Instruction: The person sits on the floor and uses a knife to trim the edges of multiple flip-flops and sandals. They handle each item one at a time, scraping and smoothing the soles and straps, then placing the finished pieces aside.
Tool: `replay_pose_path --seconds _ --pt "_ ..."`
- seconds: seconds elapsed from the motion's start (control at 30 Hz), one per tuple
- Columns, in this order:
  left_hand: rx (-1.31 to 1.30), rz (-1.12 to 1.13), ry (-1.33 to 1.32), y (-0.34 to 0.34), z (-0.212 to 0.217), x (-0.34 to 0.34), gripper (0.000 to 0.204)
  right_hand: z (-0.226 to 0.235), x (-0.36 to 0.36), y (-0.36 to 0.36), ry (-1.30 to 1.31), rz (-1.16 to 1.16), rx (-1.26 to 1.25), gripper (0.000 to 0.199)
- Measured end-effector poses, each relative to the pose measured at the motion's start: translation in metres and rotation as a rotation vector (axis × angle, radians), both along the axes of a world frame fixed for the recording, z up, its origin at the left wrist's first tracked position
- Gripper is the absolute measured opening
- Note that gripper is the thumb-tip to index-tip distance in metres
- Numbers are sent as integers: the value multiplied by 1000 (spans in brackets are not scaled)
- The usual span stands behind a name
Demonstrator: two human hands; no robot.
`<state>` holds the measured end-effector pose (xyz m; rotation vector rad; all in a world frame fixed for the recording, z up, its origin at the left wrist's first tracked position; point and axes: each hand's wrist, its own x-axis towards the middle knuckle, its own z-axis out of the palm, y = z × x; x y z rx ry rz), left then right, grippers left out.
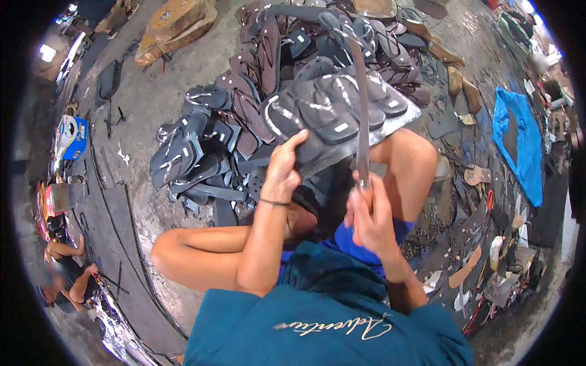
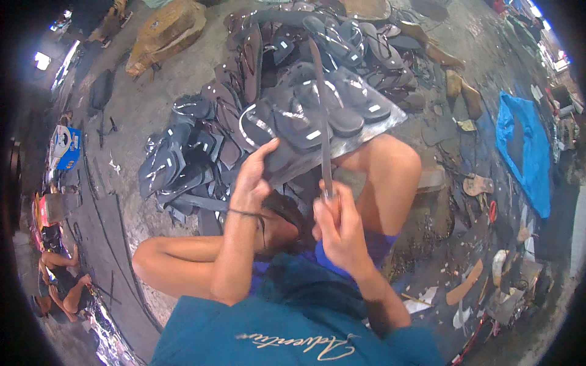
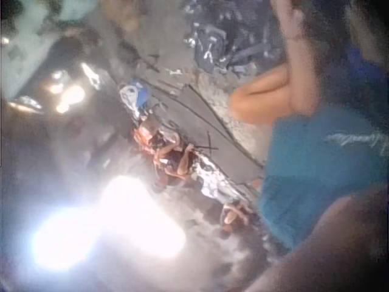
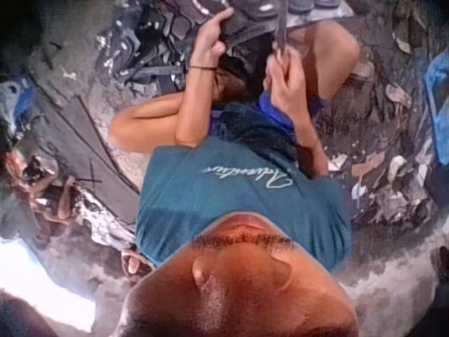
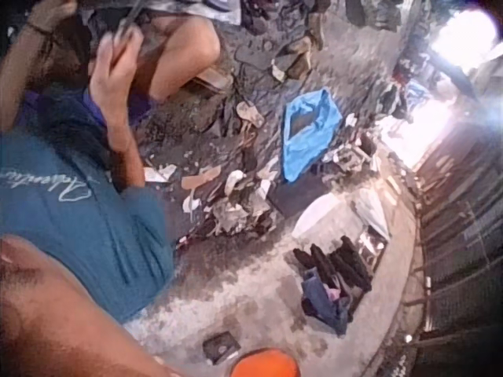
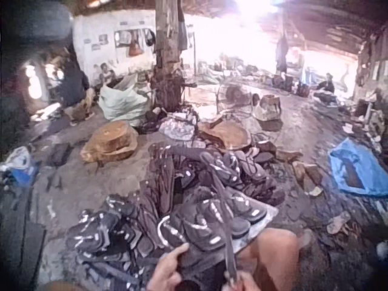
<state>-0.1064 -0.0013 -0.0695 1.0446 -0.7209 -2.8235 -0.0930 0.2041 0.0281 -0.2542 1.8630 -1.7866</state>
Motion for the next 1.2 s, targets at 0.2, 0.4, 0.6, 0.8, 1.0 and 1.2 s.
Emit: replay_pose_path --seconds 0.2,0.4,0.6,0.8,1.0,1.2 --pt "-274 -22 -182 -37 21 10 30 -14 52 33 99 161 327 32" --pt "-372 -28 -219 -36 41 10 37 -49 48 14 360 180 383 25" --pt "-360 -27 -158 -24 33 15 38 -60 1 -16 242 293 369 32" --pt "-302 45 -119 -10 20 20 35 -63 -22 -34 144 366 422 49" --pt "-230 103 -48 3 11 24 33 -85 -35 -48 220 414 520 41" --pt "-97 196 -83 21 16 23 32 -142 -26 -70 843 274 604 46"
